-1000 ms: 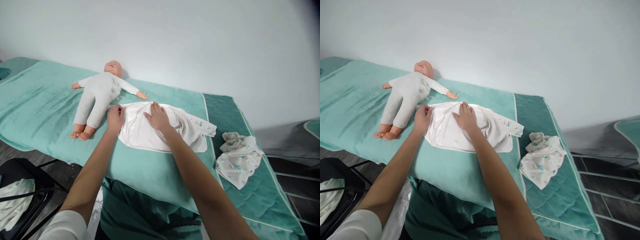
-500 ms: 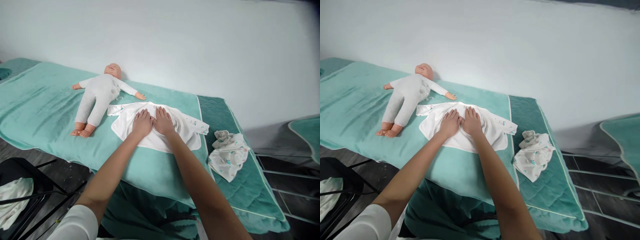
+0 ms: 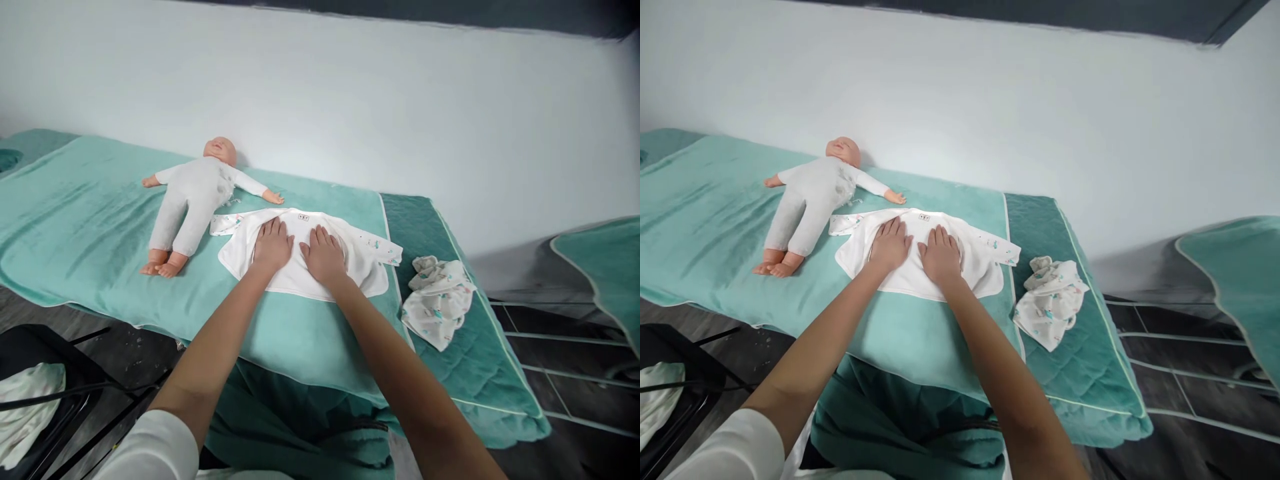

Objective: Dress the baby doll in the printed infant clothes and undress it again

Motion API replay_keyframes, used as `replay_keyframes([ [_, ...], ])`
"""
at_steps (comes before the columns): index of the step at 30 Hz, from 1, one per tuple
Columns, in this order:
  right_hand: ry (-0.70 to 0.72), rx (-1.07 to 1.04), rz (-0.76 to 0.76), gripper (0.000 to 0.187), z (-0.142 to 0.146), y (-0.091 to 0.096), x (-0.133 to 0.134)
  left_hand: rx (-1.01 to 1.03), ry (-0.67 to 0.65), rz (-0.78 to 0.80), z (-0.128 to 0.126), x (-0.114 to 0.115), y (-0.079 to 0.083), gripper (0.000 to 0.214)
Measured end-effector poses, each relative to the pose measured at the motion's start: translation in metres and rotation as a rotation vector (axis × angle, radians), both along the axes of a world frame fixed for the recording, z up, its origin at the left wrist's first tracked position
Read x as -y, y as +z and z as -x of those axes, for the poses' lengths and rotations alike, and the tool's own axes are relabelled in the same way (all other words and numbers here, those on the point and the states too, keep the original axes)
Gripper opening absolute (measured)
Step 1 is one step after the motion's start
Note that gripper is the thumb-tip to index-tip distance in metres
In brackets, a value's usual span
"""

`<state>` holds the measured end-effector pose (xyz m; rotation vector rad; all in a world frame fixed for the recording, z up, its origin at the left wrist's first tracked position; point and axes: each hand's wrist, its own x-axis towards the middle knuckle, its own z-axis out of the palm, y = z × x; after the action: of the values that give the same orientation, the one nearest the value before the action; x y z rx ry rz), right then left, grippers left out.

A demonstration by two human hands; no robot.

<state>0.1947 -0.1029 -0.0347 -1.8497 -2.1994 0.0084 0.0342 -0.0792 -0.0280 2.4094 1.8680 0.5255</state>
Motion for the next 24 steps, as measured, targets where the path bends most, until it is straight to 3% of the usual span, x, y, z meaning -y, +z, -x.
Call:
replay_keyframes([
  [6,0.175,0.046,-0.214,0.037,-0.017,0.015,0.067,-0.018,-0.055,-0.056,0.002,0.014,0.003,0.052],
  [10,0.249,0.113,-0.286,0.037,-0.031,0.013,0.097,-0.056,-0.116,-0.029,0.002,0.01,0.003,0.055],
  [18,0.26,0.084,-0.367,0.04,-0.037,0.007,0.108,-0.079,-0.076,0.06,0.001,-0.011,0.002,0.06],
  [24,0.247,0.083,-0.385,0.041,-0.035,0.007,0.11,-0.071,-0.1,0.036,0.003,-0.008,0.001,0.061],
])
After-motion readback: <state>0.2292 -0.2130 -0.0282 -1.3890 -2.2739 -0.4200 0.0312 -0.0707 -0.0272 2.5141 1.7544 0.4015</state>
